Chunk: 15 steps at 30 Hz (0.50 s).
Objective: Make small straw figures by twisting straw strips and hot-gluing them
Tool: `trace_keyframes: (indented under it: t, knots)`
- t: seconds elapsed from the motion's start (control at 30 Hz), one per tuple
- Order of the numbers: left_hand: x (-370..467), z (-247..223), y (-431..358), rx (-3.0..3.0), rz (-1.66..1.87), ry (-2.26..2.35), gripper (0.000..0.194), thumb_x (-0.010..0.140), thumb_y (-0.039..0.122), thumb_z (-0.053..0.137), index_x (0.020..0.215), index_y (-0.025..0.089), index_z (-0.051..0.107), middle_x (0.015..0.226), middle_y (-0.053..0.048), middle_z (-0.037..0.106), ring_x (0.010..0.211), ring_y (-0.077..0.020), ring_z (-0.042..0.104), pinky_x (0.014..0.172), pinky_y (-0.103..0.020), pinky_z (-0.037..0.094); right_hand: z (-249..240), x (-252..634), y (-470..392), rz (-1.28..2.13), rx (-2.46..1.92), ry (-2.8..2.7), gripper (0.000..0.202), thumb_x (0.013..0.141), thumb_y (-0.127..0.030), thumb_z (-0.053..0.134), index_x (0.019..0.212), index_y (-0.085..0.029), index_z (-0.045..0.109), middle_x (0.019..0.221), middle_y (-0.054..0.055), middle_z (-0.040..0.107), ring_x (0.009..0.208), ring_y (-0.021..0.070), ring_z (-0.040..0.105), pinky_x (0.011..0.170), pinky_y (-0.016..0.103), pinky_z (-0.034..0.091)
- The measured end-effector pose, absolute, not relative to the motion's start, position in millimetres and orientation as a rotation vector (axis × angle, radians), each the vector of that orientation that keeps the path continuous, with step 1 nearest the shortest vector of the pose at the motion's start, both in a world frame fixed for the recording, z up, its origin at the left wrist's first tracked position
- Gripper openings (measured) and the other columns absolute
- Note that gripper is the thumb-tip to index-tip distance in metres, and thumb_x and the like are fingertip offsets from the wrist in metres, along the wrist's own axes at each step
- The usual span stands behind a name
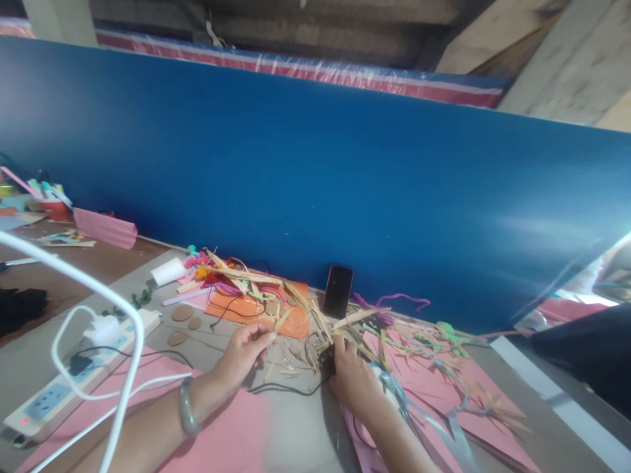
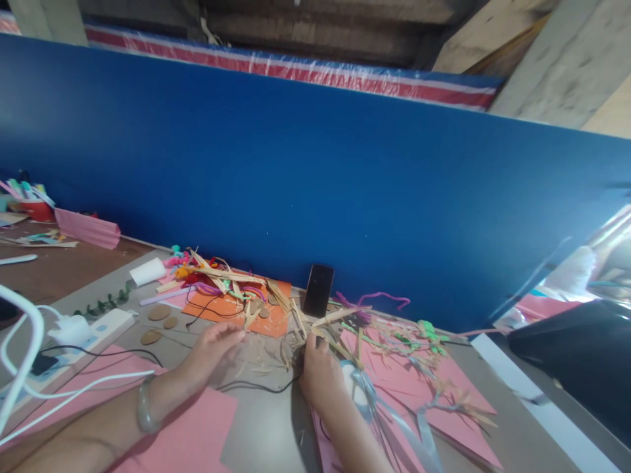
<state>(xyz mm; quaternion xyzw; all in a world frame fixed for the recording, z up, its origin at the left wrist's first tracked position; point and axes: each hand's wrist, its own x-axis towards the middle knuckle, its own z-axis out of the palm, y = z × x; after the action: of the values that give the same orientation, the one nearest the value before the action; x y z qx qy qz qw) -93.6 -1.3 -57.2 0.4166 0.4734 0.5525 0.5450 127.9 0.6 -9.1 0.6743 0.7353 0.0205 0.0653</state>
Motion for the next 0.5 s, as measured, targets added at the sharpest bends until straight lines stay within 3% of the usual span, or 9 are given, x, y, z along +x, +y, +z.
trace_keyframes:
  t: [0.13, 0.27, 0.33, 0.43, 0.5]
  knots:
    - [-94, -62, 2, 0.992, 1.322, 1.112, 0.035, 0.071, 0.047, 0.073, 0.076, 0.013, 0.066, 0.051, 0.003, 0.058, 0.039, -0.0055, 0.042, 0.037, -0.015, 0.029, -12, 129, 1, 0.094, 2.013, 2.193, 0.062, 0.071, 0.002, 0.052, 0.131, -0.008, 0.043, 0.091, 0.017, 0.067, 0.085, 0.0313, 0.071, 0.065, 0.032, 0.046]
    - [-94, -67, 5, 0.967, 1.308, 1.069, 0.037, 0.071, 0.049, 0.073, 0.077, 0.014, 0.067, 0.054, 0.002, 0.06, 0.039, -0.0057, 0.042, 0.037, -0.016, 0.03, 3, 126, -2, 0.29, 2.023, 2.176, 0.039, 0.078, -0.005, 0.052, 0.117, -0.01, 0.053, 0.087, 0.018, 0.069, 0.085, 0.0333, 0.071, 0.069, 0.035, 0.045]
    - [-93, -66, 5, 0.954, 1.31, 1.05, 0.036, 0.07, 0.049, 0.073, 0.076, 0.014, 0.067, 0.055, 0.002, 0.061, 0.038, -0.0052, 0.042, 0.037, -0.016, 0.032, 16, 127, -5, 0.368, 2.056, 2.188, 0.037, 0.08, -0.005, 0.051, 0.115, -0.011, 0.054, 0.089, 0.018, 0.069, 0.085, 0.0337, 0.07, 0.068, 0.035, 0.044]
    - [-91, -62, 4, 0.926, 1.318, 1.034, 0.036, 0.067, 0.047, 0.076, 0.073, 0.013, 0.066, 0.058, 0.001, 0.062, 0.037, -0.0044, 0.041, 0.036, -0.017, 0.031, 33, 132, -13, 0.175, 2.169, 2.339, 0.049, 0.083, -0.006, 0.047, 0.131, -0.013, 0.044, 0.082, 0.012, 0.071, 0.074, 0.0291, 0.07, 0.061, 0.031, 0.043]
    - [-90, -58, 3, 0.928, 1.316, 1.016, 0.035, 0.067, 0.046, 0.076, 0.07, 0.013, 0.065, 0.056, 0.001, 0.061, 0.037, -0.0046, 0.041, 0.036, -0.018, 0.029, 43, 135, -19, -0.082, 2.198, 2.597, 0.042, 0.089, -0.018, 0.047, 0.132, -0.016, 0.044, 0.08, 0.008, 0.071, 0.07, 0.0261, 0.068, 0.06, 0.03, 0.043]
